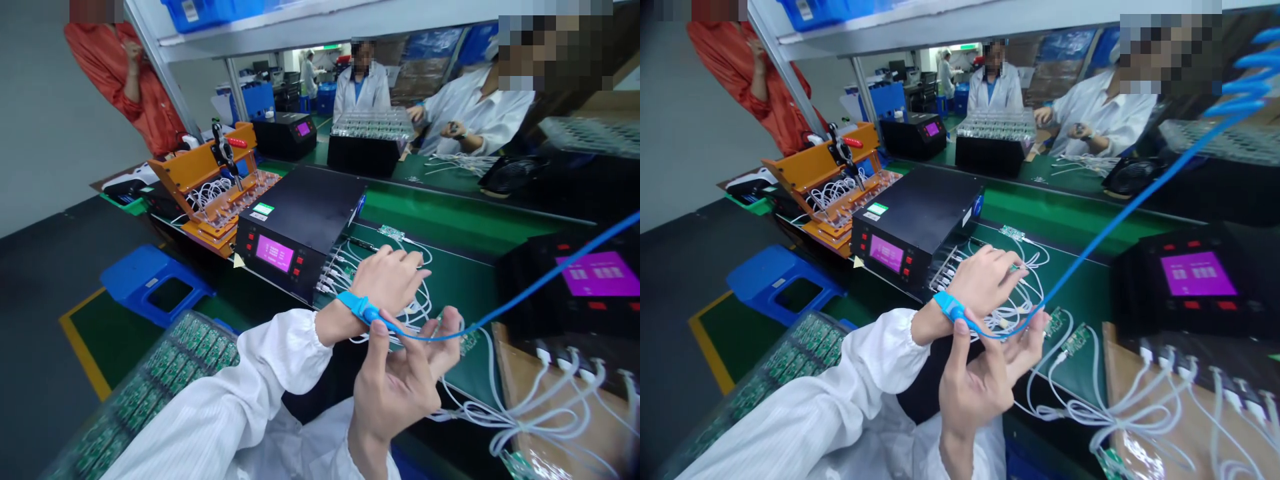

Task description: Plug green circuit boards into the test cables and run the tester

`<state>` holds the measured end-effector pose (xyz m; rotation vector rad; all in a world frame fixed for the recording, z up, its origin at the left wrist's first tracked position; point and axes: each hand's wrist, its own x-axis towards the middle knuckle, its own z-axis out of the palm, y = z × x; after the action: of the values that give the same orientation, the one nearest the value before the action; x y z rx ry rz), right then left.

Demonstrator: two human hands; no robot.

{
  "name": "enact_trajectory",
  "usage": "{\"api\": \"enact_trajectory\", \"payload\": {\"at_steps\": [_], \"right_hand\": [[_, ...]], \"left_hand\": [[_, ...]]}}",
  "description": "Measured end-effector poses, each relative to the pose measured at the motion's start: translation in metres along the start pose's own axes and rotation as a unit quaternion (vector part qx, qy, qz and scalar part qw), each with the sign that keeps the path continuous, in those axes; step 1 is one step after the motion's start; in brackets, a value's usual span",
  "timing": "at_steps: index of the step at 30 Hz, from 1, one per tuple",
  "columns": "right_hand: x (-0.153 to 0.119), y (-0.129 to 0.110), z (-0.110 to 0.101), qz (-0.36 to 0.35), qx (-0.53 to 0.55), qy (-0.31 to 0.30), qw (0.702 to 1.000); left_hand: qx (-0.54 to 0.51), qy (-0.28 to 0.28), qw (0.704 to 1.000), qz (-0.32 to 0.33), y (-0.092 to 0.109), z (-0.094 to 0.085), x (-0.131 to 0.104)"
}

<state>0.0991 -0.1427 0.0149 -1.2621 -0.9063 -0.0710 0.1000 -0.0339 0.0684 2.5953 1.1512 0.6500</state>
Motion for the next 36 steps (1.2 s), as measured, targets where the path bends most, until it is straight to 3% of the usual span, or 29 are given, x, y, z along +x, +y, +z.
{"api": "enact_trajectory", "payload": {"at_steps": [4,8,12,14,16,18,20,26,29,32,36], "right_hand": [[-0.006,0.003,0.001,0.009,0.048,-0.03,0.998],[-0.005,0.015,-0.006,0.015,0.059,-0.067,0.996],[0.011,0.039,-0.017,-0.02,-0.006,-0.122,0.992],[0.024,0.053,-0.019,-0.045,-0.074,-0.176,0.981],[0.038,0.067,-0.015,-0.049,-0.144,-0.248,0.957],[0.053,0.08,-0.005,-0.047,-0.211,-0.317,0.923],[0.067,0.093,0.009,-0.036,-0.27,-0.37,0.888],[0.098,0.119,0.058,-0.025,-0.382,-0.471,0.795],[0.099,0.12,0.068,-0.023,-0.419,-0.499,0.758],[0.103,0.117,0.052,0.022,-0.442,-0.464,0.767],[0.12,0.108,-0.005,0.086,-0.444,-0.345,0.822]], "left_hand": [[0.012,0.048,0.998,-0.028,-0.015,-0.007,0.005],[0.03,0.124,0.991,-0.048,-0.045,-0.021,0.01],[-0.113,0.169,0.979,-0.033,-0.067,-0.039,0.0],[-0.251,0.122,0.959,-0.044,-0.073,-0.046,-0.012],[-0.367,0.019,0.927,-0.077,-0.077,-0.049,-0.027],[-0.415,-0.075,0.9,-0.109,-0.081,-0.047,-0.042],[-0.422,-0.129,0.887,-0.137,-0.084,-0.044,-0.056],[-0.42,-0.159,0.875,-0.179,-0.085,-0.032,-0.083],[-0.427,-0.168,0.869,-0.183,-0.084,-0.03,-0.088],[-0.421,-0.179,0.868,-0.192,-0.085,-0.028,-0.091],[-0.403,-0.197,0.872,-0.194,-0.09,-0.024,-0.092]]}}
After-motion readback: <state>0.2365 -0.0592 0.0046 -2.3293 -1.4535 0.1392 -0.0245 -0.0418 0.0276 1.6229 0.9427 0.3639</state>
